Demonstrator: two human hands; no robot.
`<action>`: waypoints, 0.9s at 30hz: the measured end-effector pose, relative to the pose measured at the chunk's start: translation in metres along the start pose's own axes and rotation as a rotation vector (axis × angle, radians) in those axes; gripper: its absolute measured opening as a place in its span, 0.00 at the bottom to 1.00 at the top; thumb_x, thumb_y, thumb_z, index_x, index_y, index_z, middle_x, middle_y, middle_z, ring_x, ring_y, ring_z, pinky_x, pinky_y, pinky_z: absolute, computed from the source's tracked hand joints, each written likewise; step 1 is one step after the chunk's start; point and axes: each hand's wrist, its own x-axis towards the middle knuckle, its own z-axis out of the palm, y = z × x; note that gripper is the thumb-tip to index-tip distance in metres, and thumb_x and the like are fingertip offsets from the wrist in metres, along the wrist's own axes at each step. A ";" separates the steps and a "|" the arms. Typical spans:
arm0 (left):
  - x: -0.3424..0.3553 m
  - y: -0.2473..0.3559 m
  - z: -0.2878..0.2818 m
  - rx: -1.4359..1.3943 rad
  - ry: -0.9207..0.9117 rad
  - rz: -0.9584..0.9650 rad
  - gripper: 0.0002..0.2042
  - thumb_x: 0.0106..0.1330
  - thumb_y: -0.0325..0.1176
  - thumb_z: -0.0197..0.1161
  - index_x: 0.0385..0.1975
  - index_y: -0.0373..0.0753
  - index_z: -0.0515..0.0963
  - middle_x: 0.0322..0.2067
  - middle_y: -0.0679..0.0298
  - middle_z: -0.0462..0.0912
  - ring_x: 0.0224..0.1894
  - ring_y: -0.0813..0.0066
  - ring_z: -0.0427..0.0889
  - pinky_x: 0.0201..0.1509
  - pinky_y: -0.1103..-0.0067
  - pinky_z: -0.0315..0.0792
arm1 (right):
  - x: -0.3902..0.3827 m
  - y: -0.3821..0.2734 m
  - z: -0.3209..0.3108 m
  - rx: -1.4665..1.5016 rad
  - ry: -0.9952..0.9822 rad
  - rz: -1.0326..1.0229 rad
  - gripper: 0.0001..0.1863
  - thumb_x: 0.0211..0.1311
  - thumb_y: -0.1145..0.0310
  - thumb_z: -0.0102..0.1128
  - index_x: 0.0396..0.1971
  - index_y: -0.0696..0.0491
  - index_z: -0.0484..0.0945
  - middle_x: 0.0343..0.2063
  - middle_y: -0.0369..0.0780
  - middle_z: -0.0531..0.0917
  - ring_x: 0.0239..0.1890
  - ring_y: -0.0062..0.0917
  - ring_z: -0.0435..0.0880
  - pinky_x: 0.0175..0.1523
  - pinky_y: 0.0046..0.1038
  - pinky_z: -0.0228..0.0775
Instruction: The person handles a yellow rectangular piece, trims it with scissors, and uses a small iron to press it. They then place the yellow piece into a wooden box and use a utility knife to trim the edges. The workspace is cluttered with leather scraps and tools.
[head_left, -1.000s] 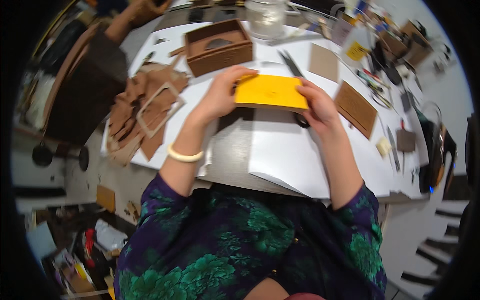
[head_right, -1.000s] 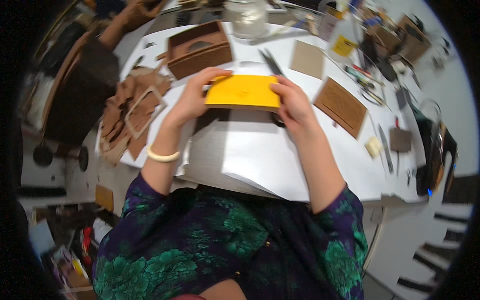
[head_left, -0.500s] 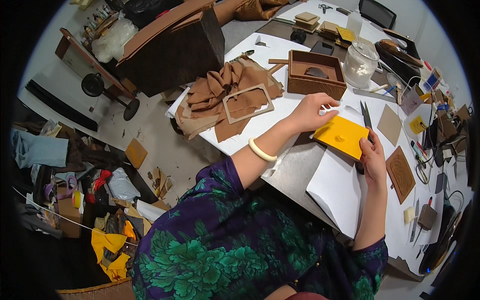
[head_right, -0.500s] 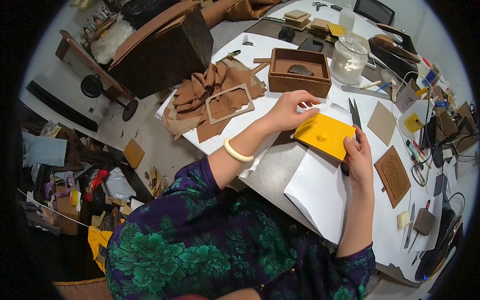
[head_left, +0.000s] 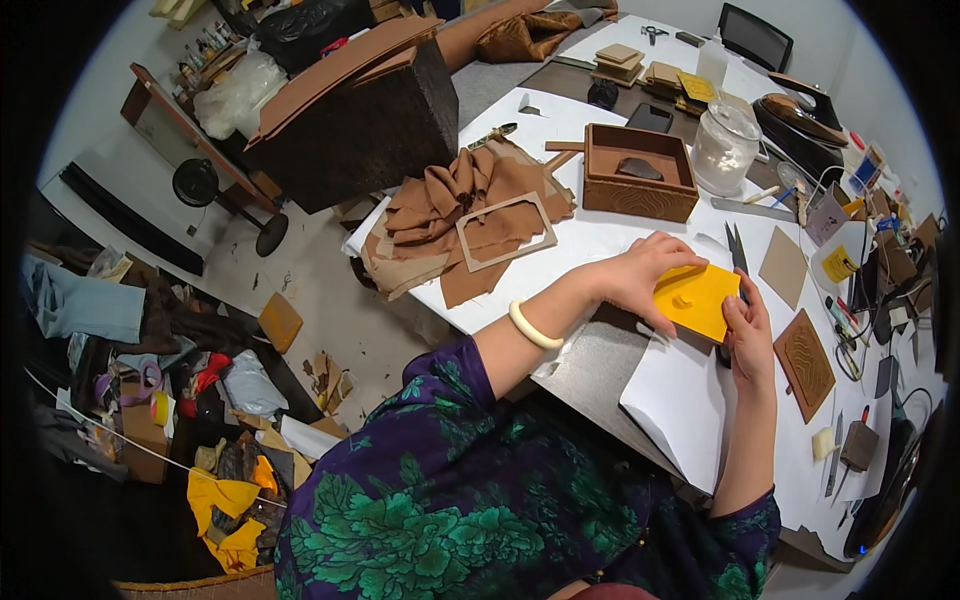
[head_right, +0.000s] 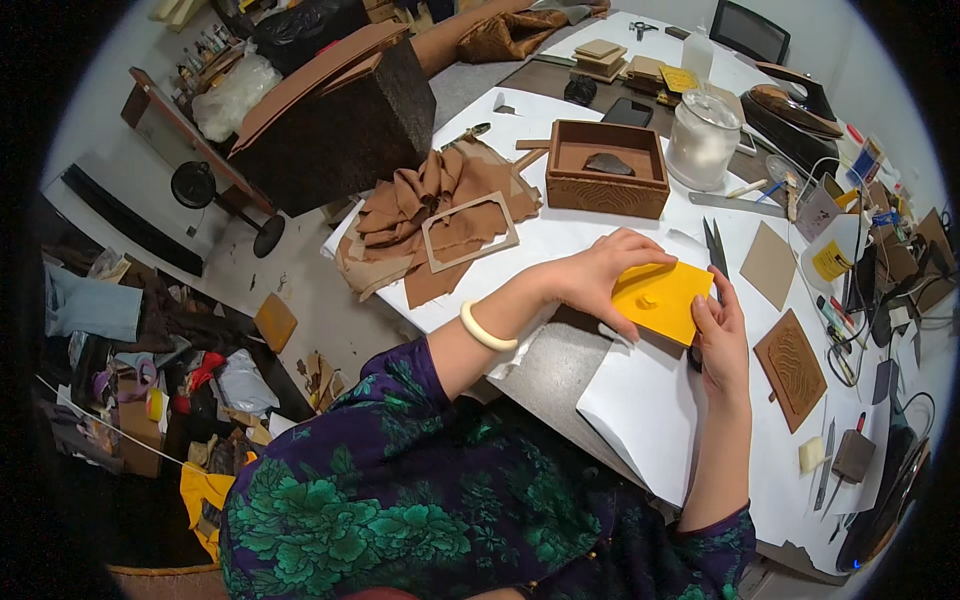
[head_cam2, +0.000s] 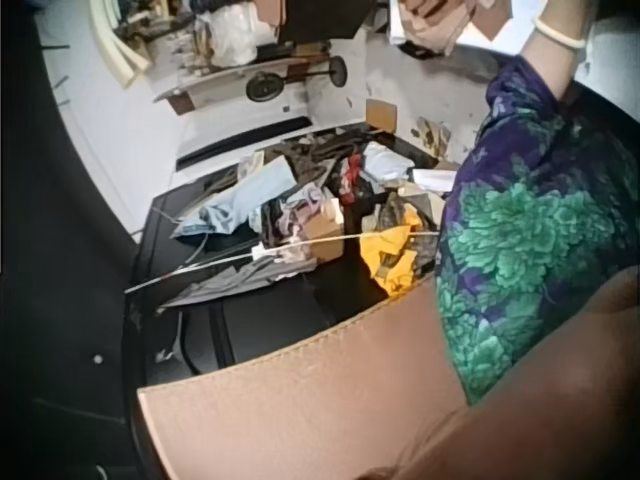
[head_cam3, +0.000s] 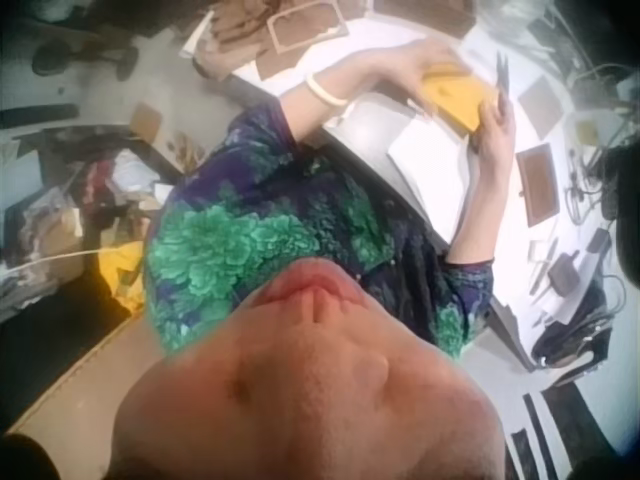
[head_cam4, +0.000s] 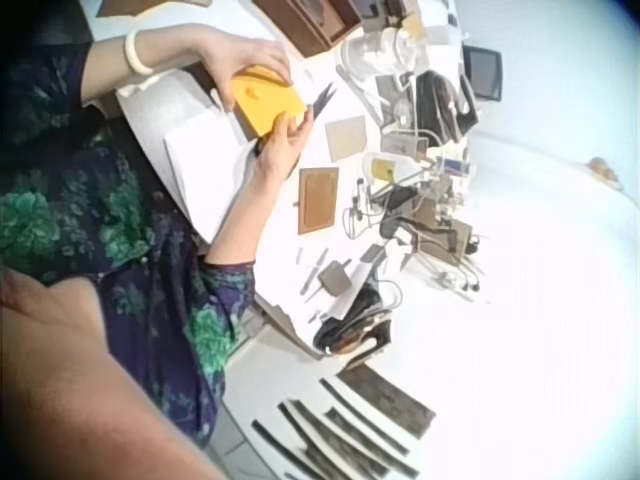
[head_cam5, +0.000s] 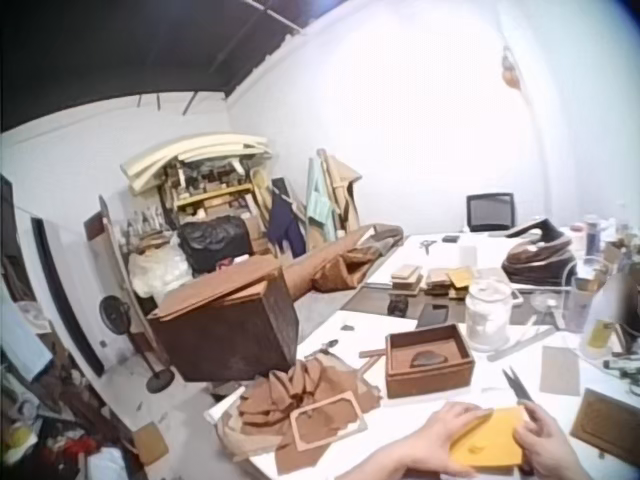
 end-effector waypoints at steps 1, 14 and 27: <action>0.000 -0.001 0.002 -0.002 -0.004 0.015 0.52 0.40 0.51 0.85 0.70 0.42 0.68 0.64 0.52 0.68 0.69 0.50 0.63 0.75 0.60 0.57 | 0.000 -0.001 0.001 0.010 0.005 0.006 0.30 0.78 0.70 0.55 0.75 0.54 0.58 0.40 0.35 0.85 0.37 0.11 0.82 0.38 0.14 0.73; 0.008 -0.002 0.001 0.067 0.067 0.011 0.47 0.40 0.48 0.84 0.66 0.40 0.73 0.60 0.50 0.72 0.65 0.50 0.69 0.72 0.61 0.64 | 0.001 -0.006 -0.010 -0.005 0.012 0.028 0.33 0.75 0.66 0.59 0.74 0.56 0.59 0.45 0.41 0.85 0.46 0.21 0.85 0.49 0.22 0.78; 0.005 0.007 0.000 0.083 0.023 -0.060 0.45 0.40 0.43 0.84 0.64 0.38 0.75 0.59 0.51 0.72 0.63 0.53 0.72 0.71 0.65 0.66 | 0.008 0.006 -0.011 -0.093 -0.024 0.029 0.32 0.71 0.66 0.63 0.70 0.59 0.63 0.42 0.42 0.85 0.42 0.22 0.83 0.46 0.23 0.76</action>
